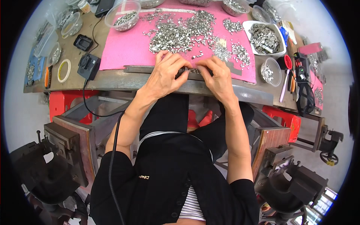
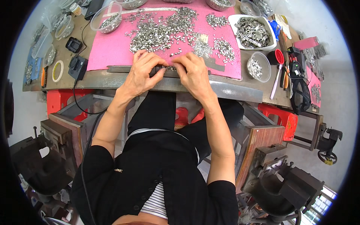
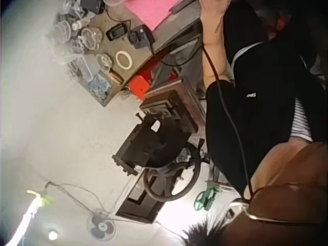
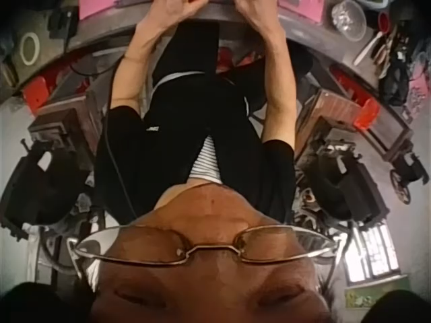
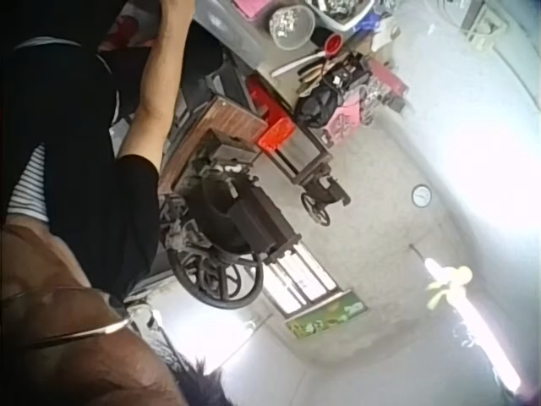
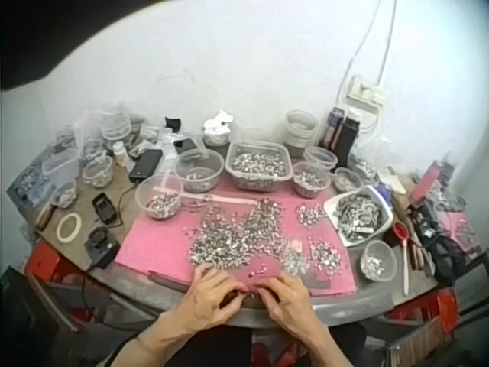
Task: Placing small metal components into a jig and operating a manual press to assemble them.
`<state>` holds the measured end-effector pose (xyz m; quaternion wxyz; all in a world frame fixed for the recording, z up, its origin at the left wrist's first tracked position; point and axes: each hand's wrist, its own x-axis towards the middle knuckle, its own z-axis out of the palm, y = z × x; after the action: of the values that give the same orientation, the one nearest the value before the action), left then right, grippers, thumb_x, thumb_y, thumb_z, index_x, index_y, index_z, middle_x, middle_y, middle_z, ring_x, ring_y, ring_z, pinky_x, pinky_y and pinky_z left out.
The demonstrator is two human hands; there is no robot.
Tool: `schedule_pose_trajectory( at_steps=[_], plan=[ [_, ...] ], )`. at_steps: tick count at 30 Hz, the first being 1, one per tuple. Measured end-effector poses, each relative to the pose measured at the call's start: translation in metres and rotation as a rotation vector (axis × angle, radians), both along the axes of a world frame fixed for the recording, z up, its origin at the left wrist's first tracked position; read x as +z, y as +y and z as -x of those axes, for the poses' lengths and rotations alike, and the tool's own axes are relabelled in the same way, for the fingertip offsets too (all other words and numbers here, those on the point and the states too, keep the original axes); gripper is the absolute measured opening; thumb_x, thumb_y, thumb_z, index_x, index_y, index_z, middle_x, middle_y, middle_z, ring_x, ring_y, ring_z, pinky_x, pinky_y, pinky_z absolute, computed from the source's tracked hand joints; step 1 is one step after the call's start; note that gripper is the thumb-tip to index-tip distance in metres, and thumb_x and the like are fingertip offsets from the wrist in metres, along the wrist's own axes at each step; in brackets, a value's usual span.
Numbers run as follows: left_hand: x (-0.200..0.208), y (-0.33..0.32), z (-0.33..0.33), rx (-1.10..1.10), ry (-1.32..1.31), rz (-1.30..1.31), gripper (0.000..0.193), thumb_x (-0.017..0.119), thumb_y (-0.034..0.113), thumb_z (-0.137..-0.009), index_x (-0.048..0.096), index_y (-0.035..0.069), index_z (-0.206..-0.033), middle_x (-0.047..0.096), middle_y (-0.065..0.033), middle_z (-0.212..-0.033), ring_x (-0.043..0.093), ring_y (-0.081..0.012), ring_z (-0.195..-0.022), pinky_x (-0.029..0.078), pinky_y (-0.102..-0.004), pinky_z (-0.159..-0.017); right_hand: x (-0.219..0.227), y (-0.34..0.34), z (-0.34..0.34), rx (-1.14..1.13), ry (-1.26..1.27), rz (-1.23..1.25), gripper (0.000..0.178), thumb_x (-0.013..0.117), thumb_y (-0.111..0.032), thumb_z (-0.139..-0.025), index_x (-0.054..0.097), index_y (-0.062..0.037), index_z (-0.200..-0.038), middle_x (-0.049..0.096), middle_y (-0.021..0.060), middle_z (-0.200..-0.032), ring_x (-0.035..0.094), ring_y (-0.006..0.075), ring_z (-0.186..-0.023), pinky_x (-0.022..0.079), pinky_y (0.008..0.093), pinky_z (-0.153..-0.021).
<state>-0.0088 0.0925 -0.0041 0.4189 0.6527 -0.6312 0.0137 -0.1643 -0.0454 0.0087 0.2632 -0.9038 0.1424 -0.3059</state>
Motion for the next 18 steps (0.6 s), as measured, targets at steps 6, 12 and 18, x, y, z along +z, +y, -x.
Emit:
schedule_pose_trajectory(
  at_steps=[6, 12, 18],
  plan=[
    [-0.003, -0.003, 0.006, 0.012, -0.024, 0.008, 0.014, 0.072, 0.013, -0.084, 0.069, 0.010, -0.098, 0.063, -0.0044, -0.093, 0.061, -0.0238, -0.091, 0.034, -0.0474, -0.103, -0.001, -0.022, -0.023, 0.028, 0.136, -0.034, 0.014, 0.069, -0.008, -0.088, 0.074, -0.0095, -0.101, 0.061, 0.0099, -0.084, 0.063, 0.0298, -0.083, 0.044, 0.0426, -0.075],
    [-0.006, -0.005, 0.008, 0.035, -0.061, 0.015, 0.012, 0.073, 0.015, -0.085, 0.068, 0.010, -0.095, 0.062, -0.0044, -0.093, 0.061, -0.0240, -0.092, 0.035, -0.0488, -0.103, -0.005, -0.023, -0.023, 0.009, 0.119, 0.129, 0.007, 0.070, -0.004, -0.086, 0.069, -0.0004, -0.093, 0.063, 0.0150, -0.082, 0.064, 0.0327, -0.073, 0.050, 0.0411, -0.067],
    [-0.006, -0.005, 0.009, 0.066, -0.050, 0.008, 0.013, 0.074, 0.012, -0.084, 0.066, 0.009, -0.094, 0.062, -0.0052, -0.091, 0.061, -0.0249, -0.092, 0.037, -0.0485, -0.101, 0.006, -0.004, 0.002, -0.011, 0.111, -0.154, 0.008, 0.072, -0.007, -0.085, 0.068, -0.0038, -0.091, 0.063, 0.0100, -0.087, 0.062, 0.0302, -0.087, 0.043, 0.0415, -0.079]
  ],
)
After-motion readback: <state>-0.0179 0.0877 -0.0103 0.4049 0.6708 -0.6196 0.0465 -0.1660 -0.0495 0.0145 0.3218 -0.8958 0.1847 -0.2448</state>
